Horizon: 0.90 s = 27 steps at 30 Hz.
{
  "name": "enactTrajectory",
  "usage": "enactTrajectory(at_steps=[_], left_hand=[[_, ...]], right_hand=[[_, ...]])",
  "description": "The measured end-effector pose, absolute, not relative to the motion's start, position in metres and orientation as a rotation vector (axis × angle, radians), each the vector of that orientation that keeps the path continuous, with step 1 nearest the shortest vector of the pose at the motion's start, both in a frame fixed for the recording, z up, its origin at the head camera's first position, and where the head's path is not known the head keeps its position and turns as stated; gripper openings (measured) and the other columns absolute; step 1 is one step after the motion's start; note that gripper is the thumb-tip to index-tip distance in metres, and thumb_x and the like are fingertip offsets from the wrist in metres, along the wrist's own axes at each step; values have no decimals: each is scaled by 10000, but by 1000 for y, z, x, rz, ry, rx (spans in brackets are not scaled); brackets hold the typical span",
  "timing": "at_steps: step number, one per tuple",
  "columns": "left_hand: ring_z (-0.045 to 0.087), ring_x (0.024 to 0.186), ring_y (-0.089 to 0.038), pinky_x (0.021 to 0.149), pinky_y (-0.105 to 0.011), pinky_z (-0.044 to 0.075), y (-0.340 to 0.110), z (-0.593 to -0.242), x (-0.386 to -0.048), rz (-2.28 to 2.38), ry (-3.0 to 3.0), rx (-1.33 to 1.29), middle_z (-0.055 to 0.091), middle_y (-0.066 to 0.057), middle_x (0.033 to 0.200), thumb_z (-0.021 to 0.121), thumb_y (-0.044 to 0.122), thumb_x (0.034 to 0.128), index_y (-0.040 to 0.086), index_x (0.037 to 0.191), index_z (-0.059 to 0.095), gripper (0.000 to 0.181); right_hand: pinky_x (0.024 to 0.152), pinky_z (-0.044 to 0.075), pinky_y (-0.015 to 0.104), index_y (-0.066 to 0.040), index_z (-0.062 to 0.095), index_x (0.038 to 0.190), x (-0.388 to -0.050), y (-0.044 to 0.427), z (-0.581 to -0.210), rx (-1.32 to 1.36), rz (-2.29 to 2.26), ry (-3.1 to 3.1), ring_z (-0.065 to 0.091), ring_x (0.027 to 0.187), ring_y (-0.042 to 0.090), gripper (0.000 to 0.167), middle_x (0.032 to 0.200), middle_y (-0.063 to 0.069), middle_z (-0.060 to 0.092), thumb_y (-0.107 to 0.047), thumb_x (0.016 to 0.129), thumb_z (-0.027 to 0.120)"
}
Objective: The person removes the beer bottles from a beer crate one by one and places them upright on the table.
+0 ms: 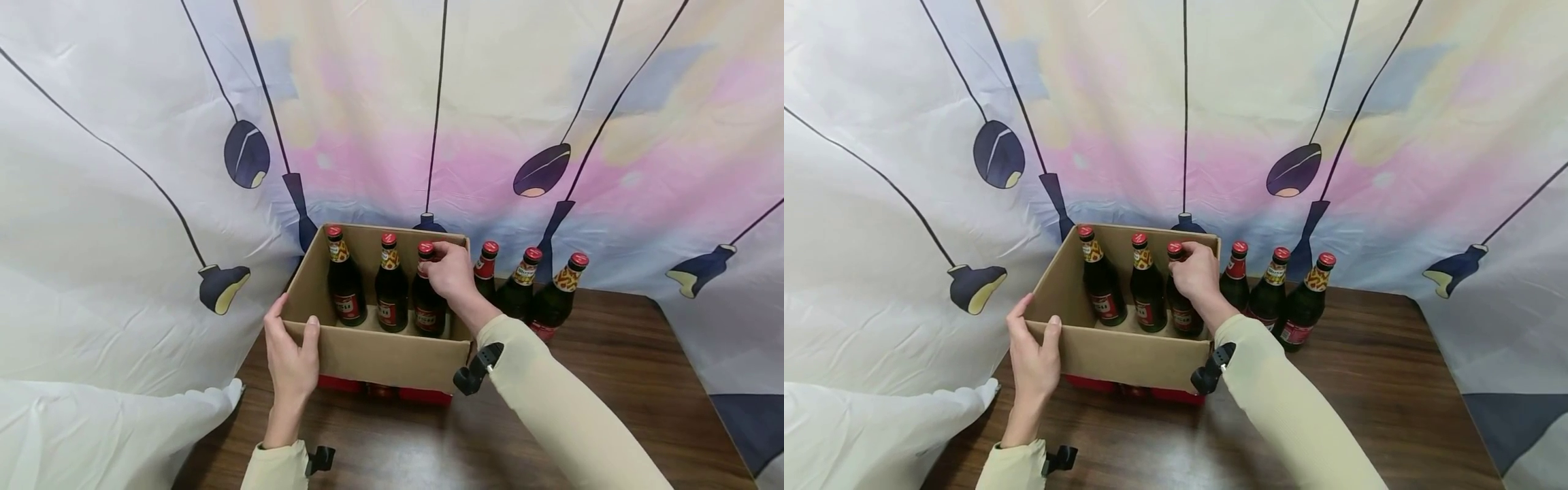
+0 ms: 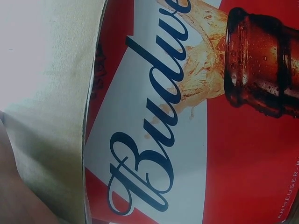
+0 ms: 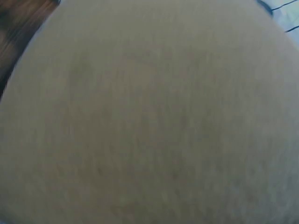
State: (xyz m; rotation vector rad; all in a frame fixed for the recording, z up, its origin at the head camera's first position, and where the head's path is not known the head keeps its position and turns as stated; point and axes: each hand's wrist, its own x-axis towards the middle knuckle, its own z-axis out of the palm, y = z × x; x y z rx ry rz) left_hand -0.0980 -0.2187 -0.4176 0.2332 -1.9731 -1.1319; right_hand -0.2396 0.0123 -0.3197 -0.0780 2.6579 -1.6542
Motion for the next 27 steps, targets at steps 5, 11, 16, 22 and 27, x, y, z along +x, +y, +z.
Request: enactTrajectory(at_steps=[5, 11, 16, 22, 27], left_hand=[[471, 1422, -359, 1132, -474, 349, -218, -418, -96, -1150, -1972, 246, 493, -214, 1551, 622, 195, 966, 31, 1544, 430, 630], [477, 1416, -360, 1144, -376, 344, -219, -418, -97, -1139, -1973, 233, 497, -214, 1549, 625, 195, 970, 24, 1539, 432, 625], [476, 1407, -371, 1142, -488, 352, -219, -418, -99, -1159, -1984, 230, 488, -227, 1547, 624, 201, 971, 14, 1539, 421, 631], [474, 1413, -375, 1143, -561, 344, -218, -419, -99, -1176, -1998, 246, 486, -233, 1545, 630, 199, 965, 17, 1536, 422, 634], [479, 1404, -383, 1134, -558, 347, -220, -417, -99, -1164, -1988, 246, 491, -236, 1540, 632, 200, 967, 19, 1533, 427, 628]], right_hand=[[1029, 541, 483, -84, 718, 1357, -241, 11, -321, -74, -1584, 2655, 656, 1229, 330, 418, 1302, 153, 725, -122, 944, 770], [1040, 541, 487, -137, 747, 1342, -240, 11, -322, -71, -1627, 2610, 631, 1281, 318, 419, 1341, 128, 716, -158, 928, 807], [1024, 552, 478, -115, 753, 1328, -241, 14, -322, -51, -1760, 2554, 671, 1233, 307, 409, 1313, 132, 737, -166, 927, 811], [1016, 554, 478, -117, 758, 1320, -233, 17, -320, 22, -1961, 2469, 688, 1207, 286, 426, 1291, 119, 750, -212, 911, 831], [1041, 540, 470, -121, 782, 1278, -224, 18, -313, -12, -2119, 2400, 657, 1241, 271, 402, 1324, 110, 726, -194, 888, 849]])
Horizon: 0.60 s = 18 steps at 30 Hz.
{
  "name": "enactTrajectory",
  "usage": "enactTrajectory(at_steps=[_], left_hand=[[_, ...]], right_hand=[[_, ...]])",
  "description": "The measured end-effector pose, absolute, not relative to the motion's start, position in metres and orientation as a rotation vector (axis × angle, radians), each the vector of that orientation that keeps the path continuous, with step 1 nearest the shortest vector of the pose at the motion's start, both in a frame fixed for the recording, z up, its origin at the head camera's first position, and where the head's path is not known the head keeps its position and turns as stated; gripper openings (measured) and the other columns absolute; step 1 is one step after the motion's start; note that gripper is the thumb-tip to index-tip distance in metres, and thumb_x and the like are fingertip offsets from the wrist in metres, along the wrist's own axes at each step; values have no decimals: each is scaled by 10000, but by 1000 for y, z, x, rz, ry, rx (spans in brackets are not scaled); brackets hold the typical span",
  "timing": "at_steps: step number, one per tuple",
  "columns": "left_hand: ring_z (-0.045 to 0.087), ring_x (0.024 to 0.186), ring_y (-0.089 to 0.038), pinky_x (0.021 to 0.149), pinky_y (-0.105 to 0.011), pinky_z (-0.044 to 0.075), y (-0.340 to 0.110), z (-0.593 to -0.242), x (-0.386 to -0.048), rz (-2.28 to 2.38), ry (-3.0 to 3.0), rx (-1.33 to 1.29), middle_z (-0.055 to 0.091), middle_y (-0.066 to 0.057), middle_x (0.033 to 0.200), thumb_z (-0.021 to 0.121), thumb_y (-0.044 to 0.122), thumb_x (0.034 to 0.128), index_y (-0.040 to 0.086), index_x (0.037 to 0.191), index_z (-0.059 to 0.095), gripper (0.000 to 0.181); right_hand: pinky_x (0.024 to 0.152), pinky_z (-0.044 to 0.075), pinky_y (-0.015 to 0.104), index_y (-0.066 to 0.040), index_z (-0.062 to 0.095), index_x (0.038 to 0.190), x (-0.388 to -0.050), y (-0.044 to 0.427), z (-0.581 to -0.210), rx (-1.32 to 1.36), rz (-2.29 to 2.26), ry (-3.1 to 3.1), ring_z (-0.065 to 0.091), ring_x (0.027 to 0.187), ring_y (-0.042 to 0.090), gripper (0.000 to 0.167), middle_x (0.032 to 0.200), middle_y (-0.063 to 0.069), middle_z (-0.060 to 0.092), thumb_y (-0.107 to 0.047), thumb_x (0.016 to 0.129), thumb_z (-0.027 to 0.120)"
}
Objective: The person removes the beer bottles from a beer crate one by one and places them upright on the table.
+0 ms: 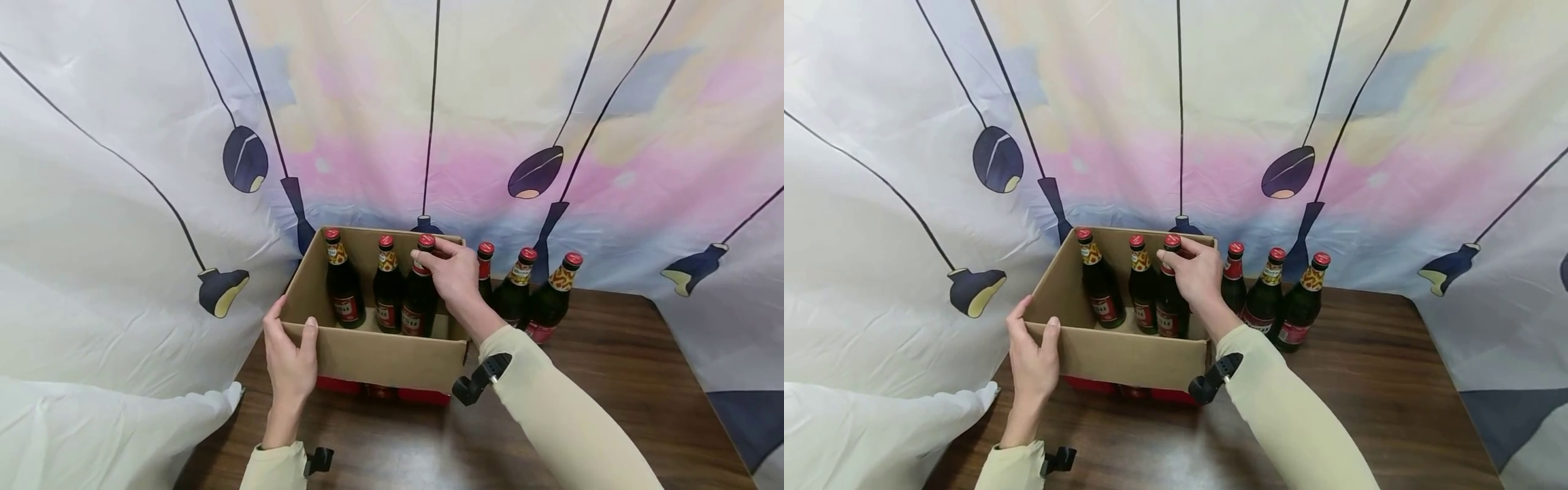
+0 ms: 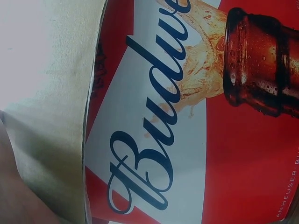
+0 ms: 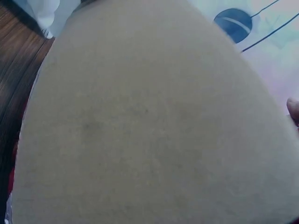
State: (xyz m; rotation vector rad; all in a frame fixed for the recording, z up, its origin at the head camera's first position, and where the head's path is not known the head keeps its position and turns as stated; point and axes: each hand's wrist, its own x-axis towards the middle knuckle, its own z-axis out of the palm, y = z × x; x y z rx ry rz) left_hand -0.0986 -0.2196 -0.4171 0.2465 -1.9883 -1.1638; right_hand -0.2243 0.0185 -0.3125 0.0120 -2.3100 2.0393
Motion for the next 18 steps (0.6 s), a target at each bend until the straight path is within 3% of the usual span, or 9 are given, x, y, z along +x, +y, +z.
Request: enactTrajectory(at_steps=[11, 18], left_hand=[[480, 1399, -379, 1113, -552, 353, -219, -416, -98, -1161, -1981, 243, 492, -237, 1539, 625, 200, 971, 16, 1536, 424, 628], [480, 1398, -381, 1113, -556, 354, -219, -417, -99, -1156, -1980, 236, 492, -238, 1536, 626, 203, 967, 6, 1532, 425, 631]], right_hand=[[1051, 546, 419, -118, 794, 1256, -210, 34, -280, 114, 2145, -2193, 687, 1171, 227, 388, 1282, 130, 753, -170, 878, 860], [956, 555, 340, -106, 778, 1284, -202, 41, -260, 176, 2162, -2200, 667, 1132, 178, 414, 1296, 104, 737, -160, 881, 856]])
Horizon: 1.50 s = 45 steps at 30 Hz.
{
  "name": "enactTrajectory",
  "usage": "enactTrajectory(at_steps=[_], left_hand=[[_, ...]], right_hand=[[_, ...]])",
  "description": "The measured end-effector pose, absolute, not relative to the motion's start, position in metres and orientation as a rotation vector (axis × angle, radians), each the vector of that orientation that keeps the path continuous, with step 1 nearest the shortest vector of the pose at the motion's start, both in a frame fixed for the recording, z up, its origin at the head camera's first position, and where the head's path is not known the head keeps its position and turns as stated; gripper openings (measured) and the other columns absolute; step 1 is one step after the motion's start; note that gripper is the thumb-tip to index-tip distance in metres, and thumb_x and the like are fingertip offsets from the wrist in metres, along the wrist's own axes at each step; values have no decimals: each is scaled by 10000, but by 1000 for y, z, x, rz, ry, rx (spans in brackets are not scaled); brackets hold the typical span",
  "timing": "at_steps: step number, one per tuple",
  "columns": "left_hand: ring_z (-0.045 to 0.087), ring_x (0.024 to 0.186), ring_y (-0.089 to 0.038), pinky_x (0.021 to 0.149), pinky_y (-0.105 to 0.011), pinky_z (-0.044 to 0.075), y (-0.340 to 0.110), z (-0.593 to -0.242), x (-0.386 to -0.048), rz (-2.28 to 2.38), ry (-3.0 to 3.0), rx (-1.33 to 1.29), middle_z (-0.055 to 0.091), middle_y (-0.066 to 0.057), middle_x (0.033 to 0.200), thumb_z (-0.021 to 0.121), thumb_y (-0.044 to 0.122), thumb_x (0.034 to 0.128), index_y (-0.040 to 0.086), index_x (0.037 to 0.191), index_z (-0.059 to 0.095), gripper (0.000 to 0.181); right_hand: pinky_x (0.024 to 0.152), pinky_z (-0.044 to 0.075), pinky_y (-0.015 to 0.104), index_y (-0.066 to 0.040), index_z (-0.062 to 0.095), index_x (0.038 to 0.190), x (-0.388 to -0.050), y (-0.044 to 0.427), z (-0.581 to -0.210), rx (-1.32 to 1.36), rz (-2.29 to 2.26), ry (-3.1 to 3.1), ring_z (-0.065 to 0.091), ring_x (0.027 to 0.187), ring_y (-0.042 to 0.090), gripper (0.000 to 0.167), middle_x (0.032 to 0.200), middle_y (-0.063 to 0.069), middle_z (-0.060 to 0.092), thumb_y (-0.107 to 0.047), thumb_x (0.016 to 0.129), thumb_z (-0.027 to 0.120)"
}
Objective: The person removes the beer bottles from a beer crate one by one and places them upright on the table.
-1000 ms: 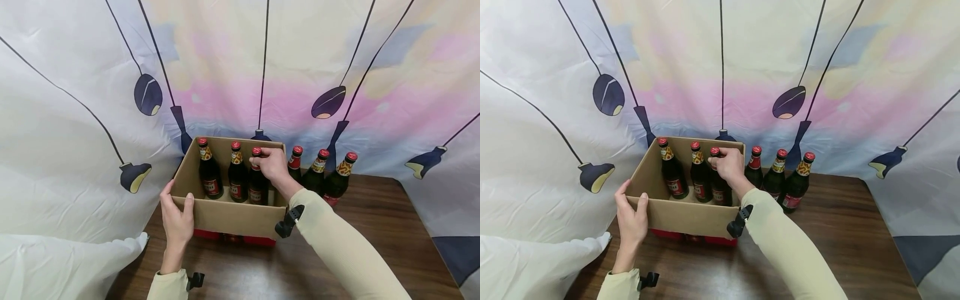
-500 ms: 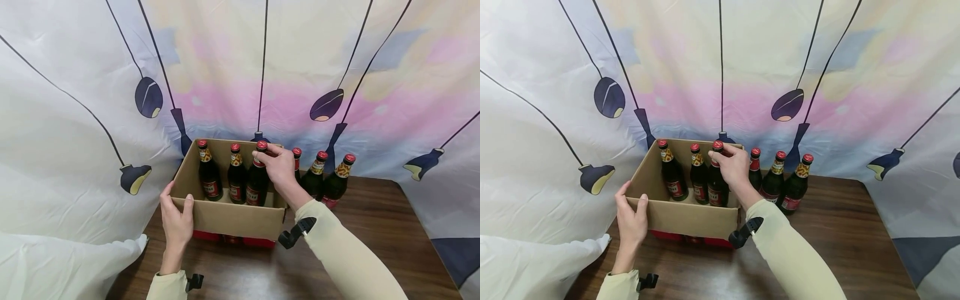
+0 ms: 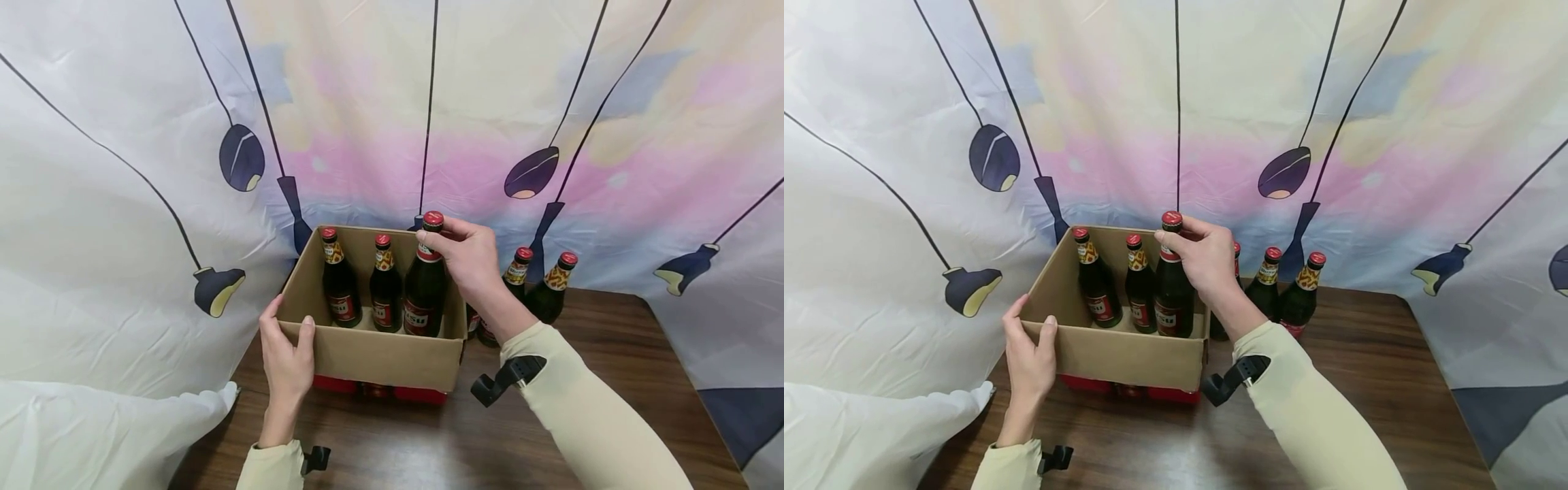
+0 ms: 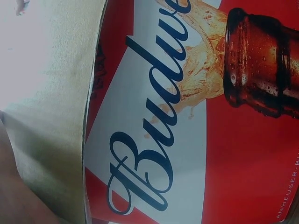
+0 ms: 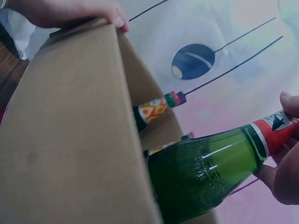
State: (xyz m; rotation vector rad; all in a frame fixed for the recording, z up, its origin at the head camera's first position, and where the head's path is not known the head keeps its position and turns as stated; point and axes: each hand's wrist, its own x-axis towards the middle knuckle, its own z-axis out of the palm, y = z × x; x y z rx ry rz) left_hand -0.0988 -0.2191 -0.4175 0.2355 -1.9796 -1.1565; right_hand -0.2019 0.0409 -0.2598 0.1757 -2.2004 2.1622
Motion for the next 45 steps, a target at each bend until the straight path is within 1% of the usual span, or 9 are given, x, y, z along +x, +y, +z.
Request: enactTrajectory(at_steps=[3, 8, 15, 19, 25, 31, 36, 40, 45], left_hand=[[485, 1393, -381, 1107, -541, 356, -218, -418, -100, -1155, -1981, 230, 497, -237, 1533, 627, 207, 968, 5, 1531, 428, 631], [486, 1400, -378, 1109, -523, 358, -217, -418, -100, -1147, -1980, 223, 503, -229, 1535, 628, 205, 966, 10, 1533, 433, 630], [483, 1404, -381, 1115, -554, 355, -216, -420, -102, -1160, -1993, 219, 499, -225, 1536, 629, 208, 966, 20, 1536, 429, 633], [485, 1399, -387, 1114, -561, 356, -215, -421, -103, -1164, -1984, 220, 501, -233, 1533, 631, 211, 963, 24, 1537, 431, 636], [488, 1386, -390, 1107, -566, 358, -215, -419, -102, -1174, -1980, 229, 499, -238, 1532, 627, 211, 966, 24, 1540, 428, 635], [493, 1369, -388, 1089, -577, 362, -216, -419, -101, -1189, -1975, 247, 498, -234, 1529, 621, 210, 966, 33, 1543, 423, 634], [491, 1371, -394, 1089, -581, 362, -217, -418, -101, -1182, -1972, 247, 496, -240, 1529, 623, 205, 965, 31, 1541, 425, 634], [492, 1371, -403, 1089, -588, 363, -218, -417, -100, -1172, -1969, 250, 498, -251, 1522, 624, 200, 960, 23, 1537, 426, 635], [494, 1374, -400, 1093, -583, 364, -219, -416, -100, -1166, -1970, 257, 503, -253, 1515, 626, 196, 961, 22, 1536, 429, 632]], right_hand=[[895, 559, 304, -110, 777, 1286, -198, 43, -251, 216, 2162, -2201, 668, 1106, 161, 418, 1278, 94, 741, -164, 878, 857], [866, 553, 282, -97, 777, 1283, -192, 48, -235, 302, 2159, -2187, 663, 1090, 141, 414, 1252, 75, 740, -154, 880, 850], [1036, 533, 384, -71, 740, 1335, -188, 61, -202, 462, 2118, -2243, 659, 1202, 173, 419, 1309, 119, 730, -160, 931, 802], [1092, 520, 436, -65, 755, 1307, -186, 69, -178, 481, 2146, -2217, 676, 1202, 213, 391, 1341, 138, 715, -150, 929, 806], [980, 574, 373, -36, 799, 1197, -185, 84, -139, 529, 2259, -2058, 674, 1142, 249, 313, 1279, 142, 702, -94, 892, 835], [860, 615, 315, 2, 802, 1153, -185, 109, -114, 547, 2340, -1877, 714, 1089, 277, 306, 1242, 157, 676, -65, 859, 859], [820, 621, 296, 14, 800, 1148, -188, 136, -110, 495, 2344, -1829, 711, 1101, 269, 329, 1346, 135, 595, -68, 838, 875], [801, 624, 288, 9, 799, 1158, -189, 155, -121, 412, 2330, -1872, 697, 1115, 251, 354, 1452, 99, 533, -85, 828, 886], [796, 622, 274, -27, 811, 1158, -187, 178, -148, 336, 2276, -1932, 673, 1124, 217, 357, 1400, 79, 575, -103, 820, 896]])
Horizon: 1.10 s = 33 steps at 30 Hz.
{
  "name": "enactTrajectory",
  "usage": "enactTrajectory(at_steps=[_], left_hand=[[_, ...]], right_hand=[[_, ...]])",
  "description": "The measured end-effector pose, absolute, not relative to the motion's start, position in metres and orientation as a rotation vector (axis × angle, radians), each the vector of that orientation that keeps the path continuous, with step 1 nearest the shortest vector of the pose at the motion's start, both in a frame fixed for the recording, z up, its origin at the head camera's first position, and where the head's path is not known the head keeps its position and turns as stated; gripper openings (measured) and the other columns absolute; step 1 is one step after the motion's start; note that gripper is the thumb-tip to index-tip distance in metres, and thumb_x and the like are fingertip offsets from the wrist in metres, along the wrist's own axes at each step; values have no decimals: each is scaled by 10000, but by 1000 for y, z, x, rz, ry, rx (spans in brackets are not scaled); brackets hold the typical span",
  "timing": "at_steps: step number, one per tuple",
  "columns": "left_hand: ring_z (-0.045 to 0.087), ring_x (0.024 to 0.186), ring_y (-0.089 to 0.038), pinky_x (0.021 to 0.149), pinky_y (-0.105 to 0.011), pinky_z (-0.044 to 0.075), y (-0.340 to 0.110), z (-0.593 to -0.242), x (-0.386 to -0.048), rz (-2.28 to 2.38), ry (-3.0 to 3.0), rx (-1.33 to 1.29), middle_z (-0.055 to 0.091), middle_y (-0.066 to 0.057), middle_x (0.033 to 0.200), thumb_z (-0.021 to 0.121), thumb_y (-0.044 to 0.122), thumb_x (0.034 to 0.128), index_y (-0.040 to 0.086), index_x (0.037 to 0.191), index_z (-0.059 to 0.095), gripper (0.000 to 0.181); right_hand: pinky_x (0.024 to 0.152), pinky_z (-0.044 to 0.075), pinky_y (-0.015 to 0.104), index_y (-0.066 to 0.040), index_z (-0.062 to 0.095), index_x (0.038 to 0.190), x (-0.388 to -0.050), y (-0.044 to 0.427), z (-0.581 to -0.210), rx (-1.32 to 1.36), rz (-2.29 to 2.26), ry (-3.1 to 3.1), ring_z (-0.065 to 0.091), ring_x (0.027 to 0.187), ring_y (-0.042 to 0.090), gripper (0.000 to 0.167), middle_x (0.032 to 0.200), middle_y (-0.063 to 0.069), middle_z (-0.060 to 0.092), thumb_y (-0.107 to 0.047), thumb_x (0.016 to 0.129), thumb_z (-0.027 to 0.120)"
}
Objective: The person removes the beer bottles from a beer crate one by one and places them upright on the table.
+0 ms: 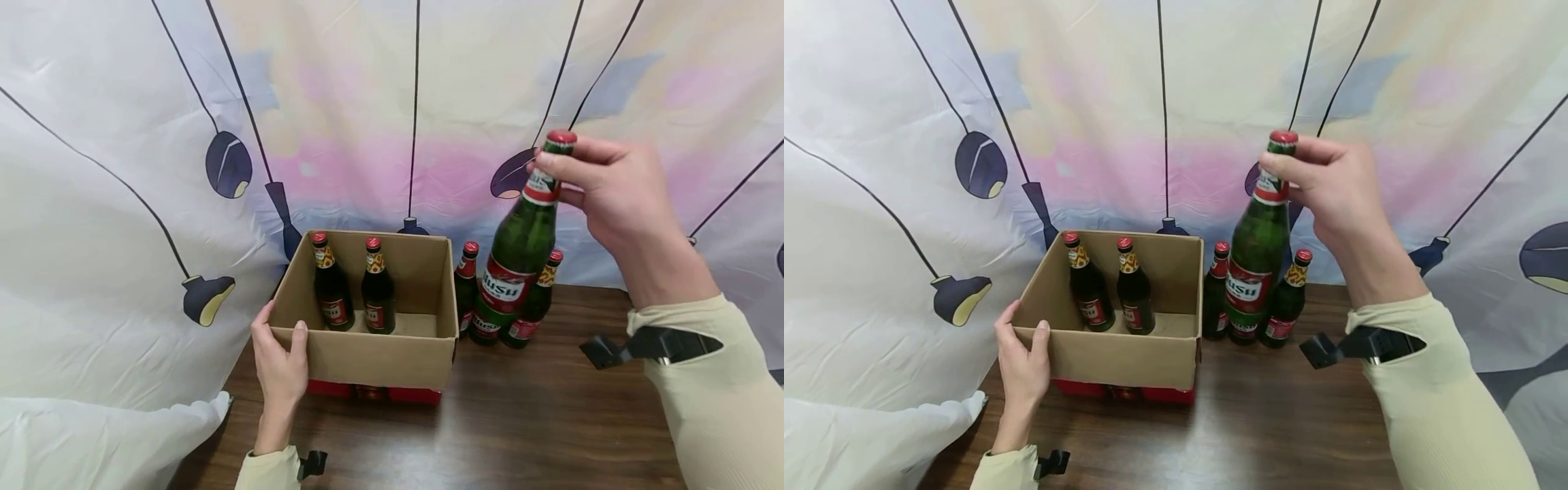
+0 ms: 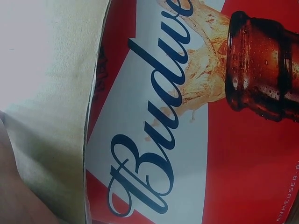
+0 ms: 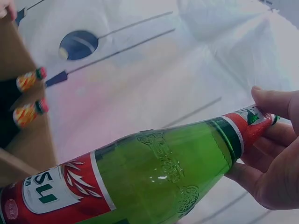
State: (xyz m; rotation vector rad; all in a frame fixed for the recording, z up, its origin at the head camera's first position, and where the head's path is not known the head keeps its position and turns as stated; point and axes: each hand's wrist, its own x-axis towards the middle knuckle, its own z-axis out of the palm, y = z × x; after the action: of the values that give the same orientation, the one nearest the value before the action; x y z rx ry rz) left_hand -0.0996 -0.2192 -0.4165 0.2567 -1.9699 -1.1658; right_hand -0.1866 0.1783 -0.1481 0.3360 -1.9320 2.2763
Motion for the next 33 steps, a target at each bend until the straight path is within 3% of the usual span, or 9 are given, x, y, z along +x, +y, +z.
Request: enactTrajectory(at_steps=[5, 7, 12, 15, 25, 33], left_hand=[[495, 1384, -392, 1097, -567, 365, -221, -416, -97, -1154, -1961, 273, 509, -239, 1520, 630, 200, 962, 40, 1540, 435, 631], [494, 1389, -389, 1099, -560, 365, -221, -416, -97, -1151, -1959, 278, 507, -236, 1523, 631, 202, 964, 45, 1544, 433, 633], [494, 1388, -387, 1099, -558, 364, -220, -418, -94, -1152, -1967, 285, 501, -239, 1526, 630, 204, 965, 36, 1545, 428, 636], [499, 1373, -392, 1093, -570, 368, -220, -416, -92, -1154, -1965, 272, 502, -242, 1521, 626, 207, 966, 27, 1542, 426, 635], [491, 1393, -384, 1106, -570, 364, -221, -411, -91, -1143, -1961, 249, 500, -236, 1527, 622, 214, 964, 36, 1544, 426, 637], [479, 1412, -385, 1120, -589, 357, -221, -411, -90, -1151, -1969, 254, 488, -229, 1546, 615, 214, 962, 42, 1549, 420, 642]], right_hand=[[806, 606, 218, -138, 842, 1123, -181, 198, -186, 212, 2165, -2044, 663, 1090, 172, 309, 1205, 11, 689, -164, 822, 905], [819, 585, 179, -177, 830, 1175, -180, 206, -202, 153, 2064, -2144, 638, 1103, 138, 341, 1145, -64, 717, -228, 843, 893], [819, 510, 129, -117, 661, 1448, -174, 225, -242, 0, 1698, -2475, 560, 1107, 43, 622, 1055, -258, 668, -419, 923, 801], [796, 483, 135, -87, 624, 1479, -171, 235, -264, -103, 1574, -2545, 557, 1051, 15, 688, 1022, -295, 634, -478, 933, 773], [722, 513, 101, -198, 770, 1289, -167, 253, -315, -205, 1685, -2364, 639, 890, -54, 397, 877, -331, 715, -324, 916, 829], [718, 514, 99, -125, 726, 1366, -167, 257, -342, -276, 1701, -2346, 629, 908, -62, 519, 915, -324, 699, -332, 905, 841]])
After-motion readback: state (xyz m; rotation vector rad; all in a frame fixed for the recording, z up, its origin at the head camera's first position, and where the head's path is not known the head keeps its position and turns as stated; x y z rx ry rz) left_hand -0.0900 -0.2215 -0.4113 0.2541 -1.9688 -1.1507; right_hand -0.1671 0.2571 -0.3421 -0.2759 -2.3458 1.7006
